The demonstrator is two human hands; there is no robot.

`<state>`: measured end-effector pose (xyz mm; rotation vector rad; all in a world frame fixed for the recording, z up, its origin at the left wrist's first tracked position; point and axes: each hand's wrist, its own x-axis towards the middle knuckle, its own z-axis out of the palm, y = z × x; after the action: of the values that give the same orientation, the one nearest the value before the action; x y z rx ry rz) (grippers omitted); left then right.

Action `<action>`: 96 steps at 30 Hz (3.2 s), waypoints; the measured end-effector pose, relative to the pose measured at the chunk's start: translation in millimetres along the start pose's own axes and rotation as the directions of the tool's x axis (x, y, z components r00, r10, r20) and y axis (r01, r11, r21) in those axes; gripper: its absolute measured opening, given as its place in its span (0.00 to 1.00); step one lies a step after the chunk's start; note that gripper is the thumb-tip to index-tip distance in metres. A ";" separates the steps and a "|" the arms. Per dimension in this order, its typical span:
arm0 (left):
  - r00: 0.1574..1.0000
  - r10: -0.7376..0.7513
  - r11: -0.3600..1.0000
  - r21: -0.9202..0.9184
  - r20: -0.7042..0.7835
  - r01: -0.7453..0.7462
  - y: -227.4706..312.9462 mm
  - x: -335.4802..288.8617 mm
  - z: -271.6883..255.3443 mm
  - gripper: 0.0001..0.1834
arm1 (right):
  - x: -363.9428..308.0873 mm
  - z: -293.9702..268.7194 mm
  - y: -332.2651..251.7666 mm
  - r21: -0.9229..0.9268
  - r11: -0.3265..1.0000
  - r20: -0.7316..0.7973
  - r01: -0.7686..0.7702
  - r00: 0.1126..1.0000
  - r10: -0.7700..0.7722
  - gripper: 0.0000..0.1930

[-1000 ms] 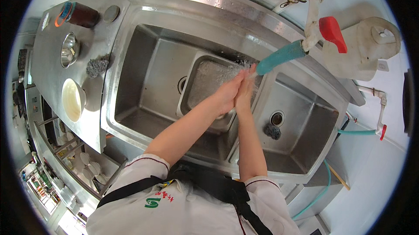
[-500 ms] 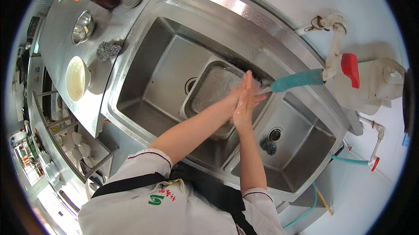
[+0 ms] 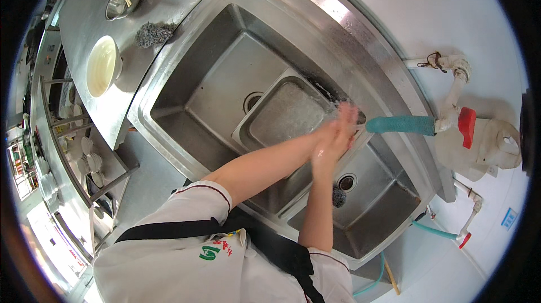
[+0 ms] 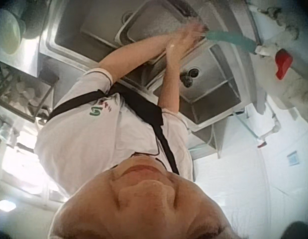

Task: The person scrubs a large metal lid with a steel wool pad, then wipes it with a cloth. The person rinses the steel wool pad in a sink. The lid remains on the equipment after cleaning.

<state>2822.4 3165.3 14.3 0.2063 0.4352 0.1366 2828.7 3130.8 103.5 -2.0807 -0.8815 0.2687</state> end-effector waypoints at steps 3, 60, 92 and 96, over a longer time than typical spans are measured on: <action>0.999 0.046 0.969 -0.245 0.023 -0.039 9.8 0.3 9.8 0.24 | -7.3 -4.3 -33.6 -0.023 0.975 0.080 0.220 0.973 -0.217 0.34; 0.967 -0.237 0.970 0.028 -0.092 0.240 38.7 -72.5 31.2 0.34 | -1.0 -24.5 25.4 0.224 0.960 0.082 -0.169 0.985 0.154 0.30; 0.745 0.351 -0.776 0.622 0.567 -0.108 160.0 -288.4 -35.6 0.06 | -8.9 -53.7 1.5 0.823 0.451 0.103 -0.344 0.873 0.477 0.19; 0.669 0.300 -0.848 0.511 0.680 -0.139 171.2 -299.7 -22.7 0.12 | -14.2 -70.7 -3.7 0.561 0.794 -0.103 -0.234 0.932 0.347 0.20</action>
<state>2528.5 3282.8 153.9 2.7686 0.3504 0.6563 2849.9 3078.8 148.9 -1.6571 -0.2973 0.4119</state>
